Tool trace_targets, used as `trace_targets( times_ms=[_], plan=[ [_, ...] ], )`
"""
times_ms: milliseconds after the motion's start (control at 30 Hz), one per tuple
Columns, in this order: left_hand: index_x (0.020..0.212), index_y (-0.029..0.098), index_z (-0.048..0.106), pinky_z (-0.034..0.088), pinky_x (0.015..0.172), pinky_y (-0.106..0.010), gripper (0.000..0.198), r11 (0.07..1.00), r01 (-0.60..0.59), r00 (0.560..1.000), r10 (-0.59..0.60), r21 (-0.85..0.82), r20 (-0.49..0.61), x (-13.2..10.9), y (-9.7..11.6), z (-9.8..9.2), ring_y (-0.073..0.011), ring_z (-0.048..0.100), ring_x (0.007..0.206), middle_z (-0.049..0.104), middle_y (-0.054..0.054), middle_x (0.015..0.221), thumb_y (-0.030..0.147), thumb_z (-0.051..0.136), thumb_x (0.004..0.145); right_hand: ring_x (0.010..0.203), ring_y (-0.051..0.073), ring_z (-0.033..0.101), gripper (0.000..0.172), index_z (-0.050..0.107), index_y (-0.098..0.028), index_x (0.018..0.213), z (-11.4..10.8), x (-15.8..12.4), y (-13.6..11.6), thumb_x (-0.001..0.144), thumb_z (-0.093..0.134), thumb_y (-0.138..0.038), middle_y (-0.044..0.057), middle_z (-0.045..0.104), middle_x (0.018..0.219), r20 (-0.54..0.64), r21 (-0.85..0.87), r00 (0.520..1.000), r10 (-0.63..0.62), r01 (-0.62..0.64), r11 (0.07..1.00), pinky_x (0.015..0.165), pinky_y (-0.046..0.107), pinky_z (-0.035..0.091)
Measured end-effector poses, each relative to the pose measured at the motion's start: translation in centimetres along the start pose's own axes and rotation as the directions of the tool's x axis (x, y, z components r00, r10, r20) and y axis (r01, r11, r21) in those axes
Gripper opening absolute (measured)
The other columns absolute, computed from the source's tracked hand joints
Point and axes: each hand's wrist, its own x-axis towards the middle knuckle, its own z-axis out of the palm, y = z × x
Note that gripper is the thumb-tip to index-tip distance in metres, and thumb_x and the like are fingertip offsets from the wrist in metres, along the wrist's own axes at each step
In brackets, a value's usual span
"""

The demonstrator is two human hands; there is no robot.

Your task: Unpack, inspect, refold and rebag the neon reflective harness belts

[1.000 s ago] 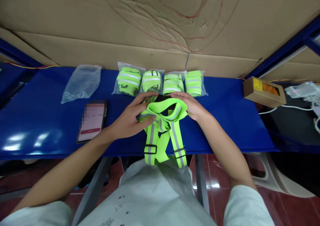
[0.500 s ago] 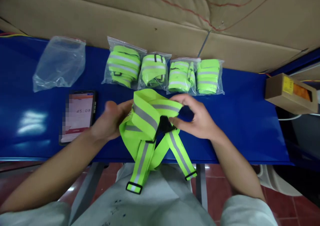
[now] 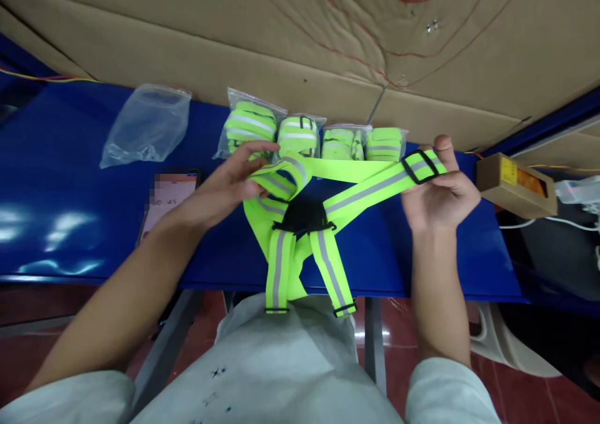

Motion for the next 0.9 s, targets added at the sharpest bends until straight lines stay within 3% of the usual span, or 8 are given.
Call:
trace_targets(
  times_ms=[167, 300, 400, 567, 667, 733, 833, 900],
  plan=[
    [0.146, 0.027, 0.057, 0.045, 0.116, -0.044, 0.092, 0.853, -0.077, 0.996, 0.093, 0.516, -0.005, -0.1, -0.8, 1.1, -0.0338, 0.054, 0.135, 0.056, -0.011, 0.144, 0.048, 0.095, 0.066, 0.069, 0.018, 0.051, 0.040, 0.073, -0.022, 0.095, 0.1, -0.4, -0.7, 0.057, 0.060, -0.027, 0.004, 0.059, 0.078, 0.005, -0.103, 0.997, 0.073, -0.072, 0.992, 0.061, 0.033, 0.045],
    [0.126, 0.022, 0.070, 0.055, 0.083, -0.031, 0.054, 0.955, -0.042, 0.980, 0.097, 0.293, -0.176, 0.0, -0.5, 1.3, -0.0228, 0.071, 0.093, 0.072, -0.006, 0.103, 0.049, 0.085, 0.081, 0.058, 0.018, 0.039, 0.024, 0.066, -0.027, 0.074, -0.5, -0.6, -1.3, 0.074, 0.069, -0.051, 0.000, 0.039, 0.066, 0.091, -0.402, 0.989, -0.116, 0.143, 0.905, 0.059, 0.037, 0.036],
    [0.111, 0.019, 0.069, 0.055, 0.069, -0.030, 0.048, 1.000, -0.011, 0.988, 0.012, 0.008, -0.157, 0.0, 0.2, 1.6, -0.0178, 0.070, 0.070, 0.072, -0.004, 0.084, 0.058, 0.079, 0.085, 0.056, 0.016, 0.032, 0.020, 0.072, -0.028, 0.080, -1.8, -0.4, -1.4, 0.077, 0.083, -0.045, -0.003, 0.037, 0.062, 0.262, -0.719, 0.957, -0.125, 0.280, 0.635, 0.061, 0.036, 0.030],
    [0.106, 0.020, 0.063, 0.057, 0.065, -0.030, 0.048, 0.956, 0.086, 0.980, -0.132, -0.281, -0.151, 0.0, 0.4, 3.1, -0.0173, 0.071, 0.064, 0.074, -0.004, 0.079, 0.065, 0.068, 0.091, 0.087, 0.023, 0.063, 0.012, 0.079, -0.027, 0.102, -1.1, -1.6, -0.8, 0.091, 0.076, -0.029, 0.004, 0.067, 0.089, 0.586, -0.810, 0.810, 0.022, 0.586, 0.017, 0.088, 0.042, 0.041],
    [0.099, 0.020, 0.061, 0.060, 0.070, -0.032, 0.042, 0.929, 0.131, 0.960, -0.206, -0.346, -0.191, 0.1, 0.0, 3.9, -0.0187, 0.074, 0.071, 0.077, -0.005, 0.087, 0.062, 0.057, 0.099, 0.095, 0.024, 0.069, 0.020, 0.075, -0.029, 0.112, 1.4, -3.9, 0.8, 0.092, 0.075, -0.026, 0.003, 0.074, 0.100, 0.704, -0.707, 0.709, 0.048, 0.692, 0.145, 0.094, 0.043, 0.048],
    [0.098, 0.019, 0.063, 0.061, 0.074, -0.033, 0.040, 0.911, 0.157, 0.943, -0.253, -0.381, -0.216, 0.3, -0.2, 4.1, -0.0194, 0.076, 0.075, 0.078, -0.006, 0.090, 0.057, 0.050, 0.103, 0.106, 0.026, 0.070, 0.042, 0.066, -0.028, 0.134, 2.7, -5.5, 2.4, 0.094, 0.074, -0.036, 0.006, 0.074, 0.117, 0.727, -0.686, 0.632, 0.269, 0.661, 0.303, 0.094, 0.042, 0.053],
    [0.098, 0.017, 0.069, 0.063, 0.078, -0.034, 0.044, 0.873, 0.214, 0.928, -0.322, -0.439, -0.189, 0.5, -0.3, 3.6, -0.0217, 0.077, 0.085, 0.079, -0.008, 0.097, 0.053, 0.045, 0.106, 0.128, 0.035, 0.061, 0.074, 0.045, -0.022, 0.155, 3.2, -6.9, 4.9, 0.094, 0.068, -0.057, 0.015, 0.063, 0.143, 0.667, -0.725, 0.545, 0.508, 0.631, 0.276, 0.101, 0.051, 0.051],
    [0.095, 0.016, 0.071, 0.063, 0.081, -0.034, 0.046, 0.841, 0.232, 0.921, -0.351, -0.488, -0.167, 0.6, -0.2, 3.0, -0.0227, 0.076, 0.090, 0.079, -0.009, 0.098, 0.053, 0.046, 0.105, 0.124, 0.035, 0.063, 0.066, 0.053, -0.022, 0.146, 2.9, -7.0, 6.0, 0.095, 0.066, -0.061, 0.015, 0.066, 0.137, 0.632, -0.741, 0.526, 0.569, 0.624, 0.246, 0.099, 0.052, 0.050]
  ],
)
